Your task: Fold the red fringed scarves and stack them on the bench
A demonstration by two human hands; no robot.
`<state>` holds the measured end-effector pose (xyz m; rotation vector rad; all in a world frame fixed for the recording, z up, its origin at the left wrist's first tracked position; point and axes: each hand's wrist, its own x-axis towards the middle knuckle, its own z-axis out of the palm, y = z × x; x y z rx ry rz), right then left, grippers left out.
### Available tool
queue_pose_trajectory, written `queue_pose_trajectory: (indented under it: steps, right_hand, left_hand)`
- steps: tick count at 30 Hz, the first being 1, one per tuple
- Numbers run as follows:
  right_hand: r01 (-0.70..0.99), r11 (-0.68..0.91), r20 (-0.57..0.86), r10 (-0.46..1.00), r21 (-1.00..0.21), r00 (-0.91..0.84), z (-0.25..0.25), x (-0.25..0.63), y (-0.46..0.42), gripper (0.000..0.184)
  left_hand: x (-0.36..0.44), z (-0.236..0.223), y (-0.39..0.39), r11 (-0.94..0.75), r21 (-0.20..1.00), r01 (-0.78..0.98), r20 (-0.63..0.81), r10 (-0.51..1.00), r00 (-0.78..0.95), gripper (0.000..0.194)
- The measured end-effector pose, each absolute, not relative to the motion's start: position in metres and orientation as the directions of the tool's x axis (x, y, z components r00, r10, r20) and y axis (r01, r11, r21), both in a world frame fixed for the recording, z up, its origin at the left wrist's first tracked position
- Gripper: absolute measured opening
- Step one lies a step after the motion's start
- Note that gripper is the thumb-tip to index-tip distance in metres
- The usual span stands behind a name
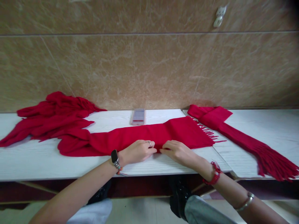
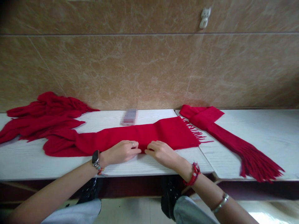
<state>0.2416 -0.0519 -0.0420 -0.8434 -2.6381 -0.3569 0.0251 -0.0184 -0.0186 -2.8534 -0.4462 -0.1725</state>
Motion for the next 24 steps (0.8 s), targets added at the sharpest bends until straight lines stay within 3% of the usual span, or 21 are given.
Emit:
queue_pose_trajectory:
  steps: [4, 8, 15, 22, 24]
  right_hand:
    - [0.598, 0.800, 0.364, 0.547, 0.037, -0.754, -0.036, 0.246, -0.052, 0.027]
    - [0.642, 0.762, 0.240, 0.642, -0.089, -0.728, -0.020, 0.250, -0.053, 0.031]
    - [0.694, 0.695, 0.100, 0.716, -0.186, -0.691, -0.004, 0.228, -0.039, 0.035]
    - [0.859, 0.492, 0.064, 0.871, -0.141, -0.488, -0.005, 0.223, 0.001, 0.037]
    - [0.854, 0.501, 0.074, 0.866, -0.142, -0.495, -0.001, 0.225, 0.005, 0.037]
  left_hand:
    - [0.022, -0.014, -0.020, -0.945, -0.168, 0.282, 0.145, 0.259, 0.955, 0.020]
    - [0.021, -0.014, -0.022, -0.950, -0.134, 0.282, 0.141, 0.263, 0.954, 0.022]
    - [0.023, -0.017, -0.020, -0.952, -0.101, 0.291, 0.147, 0.275, 0.950, 0.028]
    - [0.022, -0.017, -0.020, -0.951, -0.069, 0.303, 0.150, 0.290, 0.945, 0.028]
    - [0.021, -0.017, -0.021, -0.950, -0.059, 0.307, 0.165, 0.294, 0.941, 0.027]
